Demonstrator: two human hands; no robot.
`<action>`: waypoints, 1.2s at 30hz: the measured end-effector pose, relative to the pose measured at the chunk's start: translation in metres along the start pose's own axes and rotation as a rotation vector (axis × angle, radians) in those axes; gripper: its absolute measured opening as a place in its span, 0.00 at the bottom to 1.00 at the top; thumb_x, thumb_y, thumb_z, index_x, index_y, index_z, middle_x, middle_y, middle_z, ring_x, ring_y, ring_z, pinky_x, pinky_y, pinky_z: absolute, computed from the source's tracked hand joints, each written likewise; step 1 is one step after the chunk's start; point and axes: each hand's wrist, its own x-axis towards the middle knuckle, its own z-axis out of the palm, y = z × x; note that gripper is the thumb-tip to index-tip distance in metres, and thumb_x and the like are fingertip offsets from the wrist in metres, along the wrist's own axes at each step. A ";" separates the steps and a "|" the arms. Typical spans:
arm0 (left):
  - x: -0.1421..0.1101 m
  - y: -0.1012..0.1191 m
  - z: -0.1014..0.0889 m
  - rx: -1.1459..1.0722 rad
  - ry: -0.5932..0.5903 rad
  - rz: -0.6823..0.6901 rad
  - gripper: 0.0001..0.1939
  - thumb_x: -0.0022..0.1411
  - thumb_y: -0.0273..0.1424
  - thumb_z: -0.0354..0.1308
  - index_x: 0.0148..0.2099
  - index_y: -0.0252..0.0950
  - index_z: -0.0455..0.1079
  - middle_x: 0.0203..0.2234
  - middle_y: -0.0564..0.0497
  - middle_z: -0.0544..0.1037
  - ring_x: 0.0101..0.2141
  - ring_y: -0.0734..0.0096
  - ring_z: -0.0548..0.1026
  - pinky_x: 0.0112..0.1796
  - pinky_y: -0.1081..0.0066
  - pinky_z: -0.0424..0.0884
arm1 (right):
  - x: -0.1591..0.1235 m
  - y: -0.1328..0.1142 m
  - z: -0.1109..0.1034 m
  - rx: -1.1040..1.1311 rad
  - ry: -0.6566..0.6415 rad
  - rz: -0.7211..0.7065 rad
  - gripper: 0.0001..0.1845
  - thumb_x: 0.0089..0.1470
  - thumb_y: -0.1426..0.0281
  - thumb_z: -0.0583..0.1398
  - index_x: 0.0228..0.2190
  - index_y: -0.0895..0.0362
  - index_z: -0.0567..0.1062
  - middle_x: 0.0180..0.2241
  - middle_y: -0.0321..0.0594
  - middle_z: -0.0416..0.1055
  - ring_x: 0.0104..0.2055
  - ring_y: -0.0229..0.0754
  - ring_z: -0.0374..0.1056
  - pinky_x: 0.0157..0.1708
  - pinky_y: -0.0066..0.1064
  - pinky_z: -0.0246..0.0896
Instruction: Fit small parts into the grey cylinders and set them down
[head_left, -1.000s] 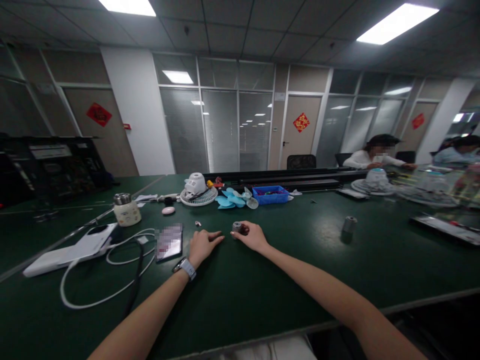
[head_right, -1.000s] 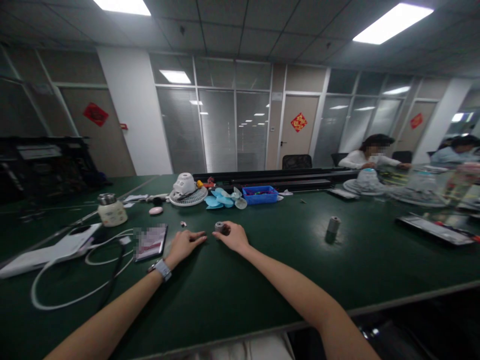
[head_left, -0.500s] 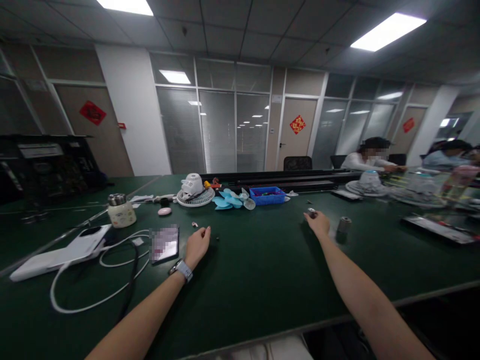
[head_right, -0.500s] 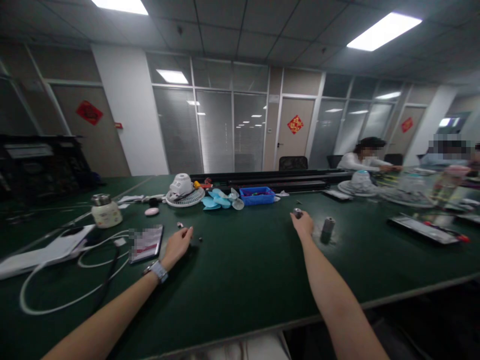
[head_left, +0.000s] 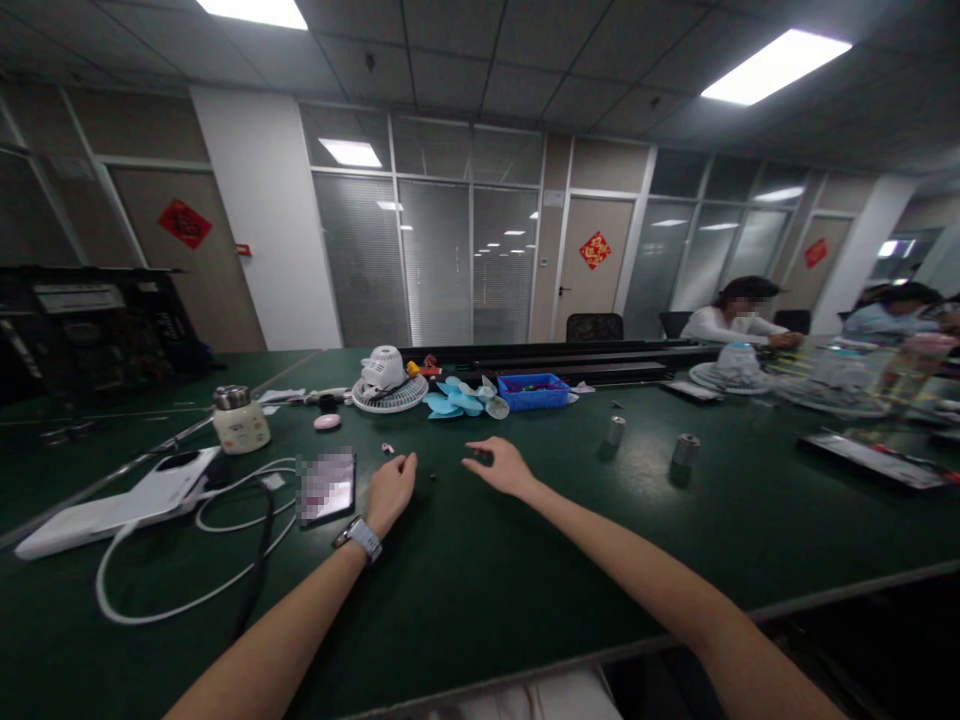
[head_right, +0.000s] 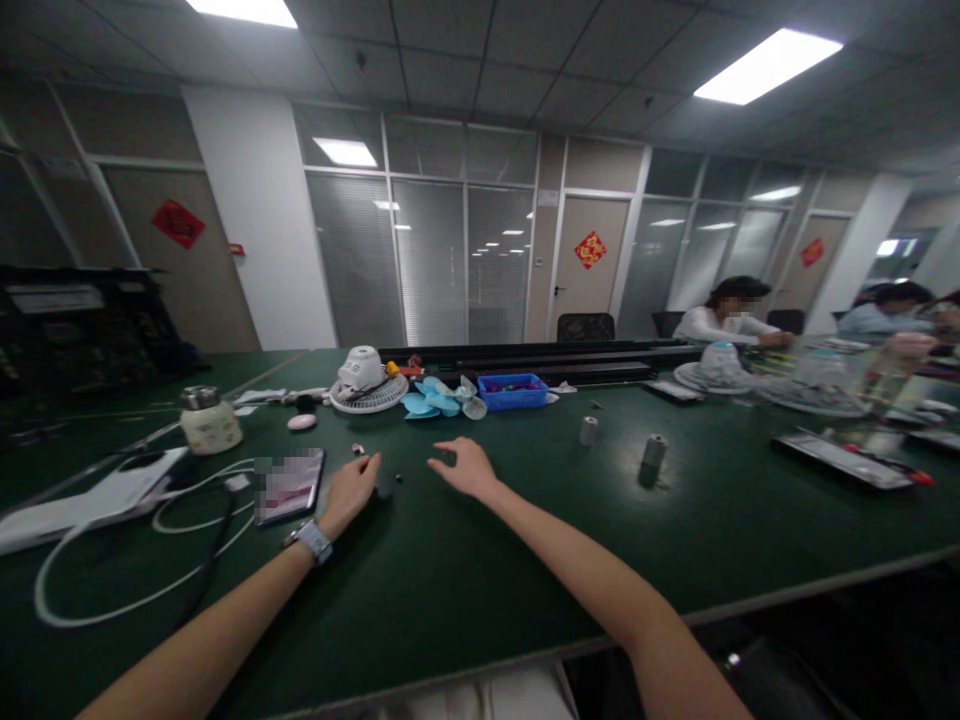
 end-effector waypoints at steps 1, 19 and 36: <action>0.000 0.000 0.000 0.002 0.000 0.001 0.21 0.62 0.43 0.40 0.26 0.39 0.65 0.22 0.49 0.73 0.26 0.67 0.71 0.26 0.73 0.57 | 0.004 -0.015 0.016 0.036 -0.079 -0.011 0.23 0.50 0.56 0.59 0.46 0.52 0.74 0.35 0.41 0.72 0.38 0.43 0.66 0.38 0.32 0.60; 0.001 0.000 0.004 0.073 -0.024 0.014 0.22 0.62 0.46 0.39 0.22 0.39 0.59 0.19 0.51 0.70 0.24 0.67 0.69 0.25 0.72 0.54 | -0.027 0.123 -0.137 -0.383 0.514 0.446 0.15 0.56 0.65 0.55 0.39 0.56 0.77 0.41 0.45 0.74 0.44 0.46 0.68 0.45 0.35 0.58; 0.002 -0.003 0.006 0.076 -0.034 0.040 0.23 0.62 0.47 0.38 0.22 0.39 0.59 0.20 0.51 0.71 0.24 0.68 0.69 0.26 0.72 0.55 | -0.044 0.178 -0.144 -0.453 0.385 0.793 0.14 0.53 0.63 0.56 0.36 0.53 0.79 0.36 0.46 0.76 0.38 0.48 0.71 0.35 0.34 0.62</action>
